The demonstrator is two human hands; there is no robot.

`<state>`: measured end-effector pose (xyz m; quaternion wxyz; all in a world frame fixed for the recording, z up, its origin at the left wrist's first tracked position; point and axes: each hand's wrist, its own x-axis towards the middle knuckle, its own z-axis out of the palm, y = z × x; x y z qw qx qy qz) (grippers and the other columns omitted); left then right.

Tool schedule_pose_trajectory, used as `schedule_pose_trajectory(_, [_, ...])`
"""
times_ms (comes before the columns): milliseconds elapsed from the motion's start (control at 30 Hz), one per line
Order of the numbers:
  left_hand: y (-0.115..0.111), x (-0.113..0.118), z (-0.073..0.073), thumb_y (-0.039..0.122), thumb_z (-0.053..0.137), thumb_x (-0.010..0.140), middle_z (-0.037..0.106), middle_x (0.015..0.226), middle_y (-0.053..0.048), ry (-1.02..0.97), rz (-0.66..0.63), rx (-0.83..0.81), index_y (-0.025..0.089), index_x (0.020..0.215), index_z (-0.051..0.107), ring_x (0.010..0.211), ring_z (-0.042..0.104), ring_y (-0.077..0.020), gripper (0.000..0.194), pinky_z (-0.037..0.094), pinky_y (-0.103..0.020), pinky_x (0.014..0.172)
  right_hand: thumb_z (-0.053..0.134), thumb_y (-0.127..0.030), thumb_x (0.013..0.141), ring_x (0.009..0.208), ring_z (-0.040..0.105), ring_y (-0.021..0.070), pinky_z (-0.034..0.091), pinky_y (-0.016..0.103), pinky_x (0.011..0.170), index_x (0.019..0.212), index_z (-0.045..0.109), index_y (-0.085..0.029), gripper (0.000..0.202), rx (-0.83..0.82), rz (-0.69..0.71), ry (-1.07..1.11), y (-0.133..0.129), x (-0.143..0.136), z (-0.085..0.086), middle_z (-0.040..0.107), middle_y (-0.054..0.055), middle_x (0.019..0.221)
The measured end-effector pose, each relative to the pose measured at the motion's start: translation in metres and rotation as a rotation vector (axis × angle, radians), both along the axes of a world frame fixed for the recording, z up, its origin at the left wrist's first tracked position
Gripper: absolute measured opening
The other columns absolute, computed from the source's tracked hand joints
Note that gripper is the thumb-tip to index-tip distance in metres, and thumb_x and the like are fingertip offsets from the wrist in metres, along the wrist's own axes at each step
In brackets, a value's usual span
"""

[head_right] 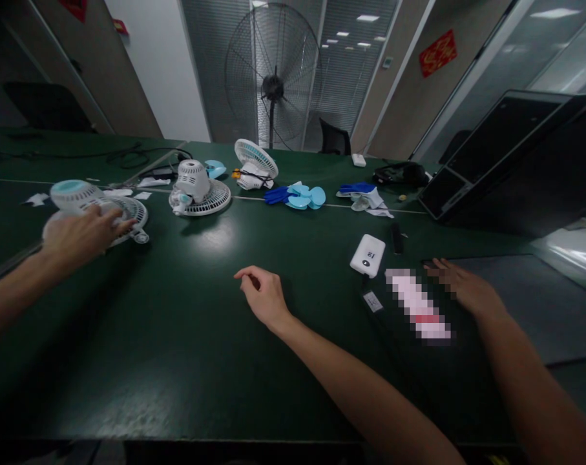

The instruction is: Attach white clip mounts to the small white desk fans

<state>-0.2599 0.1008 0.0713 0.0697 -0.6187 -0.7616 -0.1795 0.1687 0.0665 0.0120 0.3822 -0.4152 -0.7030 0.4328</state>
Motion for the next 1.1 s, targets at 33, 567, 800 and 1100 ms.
schedule_pose_trajectory(33, [-0.004, 0.007, -0.006, 0.066, 0.051, 0.093, 0.056, 0.132, -0.022, 0.123, 0.028, -0.052, 0.017, 0.133, 0.063, 0.103, 0.061, -0.0426, 0.065, 0.053, -0.057, 0.078, 0.054, -0.024, 0.099, 0.065, 0.057, 0.0125, 0.041, 0.025, 0.060, 0.103, 0.077, -0.019, 0.023, 0.008, 0.001, 0.003, 0.000, 0.000, 0.000, 0.067, 0.000, 0.078])
schedule_pose_trajectory(567, [-0.107, 0.127, -0.020, 0.035, 0.040, 0.107, 0.050, 0.119, -0.015, 0.223, -0.364, -0.015, 0.016, 0.128, 0.066, 0.090, 0.061, -0.0249, 0.039, 0.057, -0.035, 0.071, 0.053, -0.021, 0.098, 0.072, 0.063, 0.0157, 0.046, 0.027, 0.065, 0.102, 0.076, -0.023, 0.024, 0.075, -0.080, 0.049, 0.001, -0.001, -0.003, 0.069, 0.001, 0.084])
schedule_pose_trajectory(800, [-0.130, 0.186, -0.047, 0.016, 0.049, 0.100, 0.051, 0.126, -0.016, 0.135, -0.824, 0.117, 0.022, 0.128, 0.064, 0.094, 0.063, -0.0225, 0.032, 0.060, -0.035, 0.078, 0.052, -0.021, 0.095, 0.128, 0.056, 0.0252, 0.044, 0.043, 0.110, 0.127, 0.066, -0.025, 0.036, 0.256, -0.426, 0.058, 0.004, 0.003, -0.013, 0.061, 0.009, 0.132])
schedule_pose_trajectory(1100, [-0.065, 0.273, -0.043, 0.015, 0.053, 0.100, 0.051, 0.134, -0.018, 0.266, -0.968, 0.117, 0.022, 0.132, 0.059, 0.109, 0.062, -0.0295, 0.034, 0.060, -0.044, 0.089, 0.050, -0.029, 0.088, 0.102, 0.066, 0.0241, 0.053, 0.035, 0.084, 0.123, 0.066, -0.020, 0.040, 0.082, -0.690, 0.142, 0.052, 0.057, -0.025, 0.068, 0.010, 0.119])
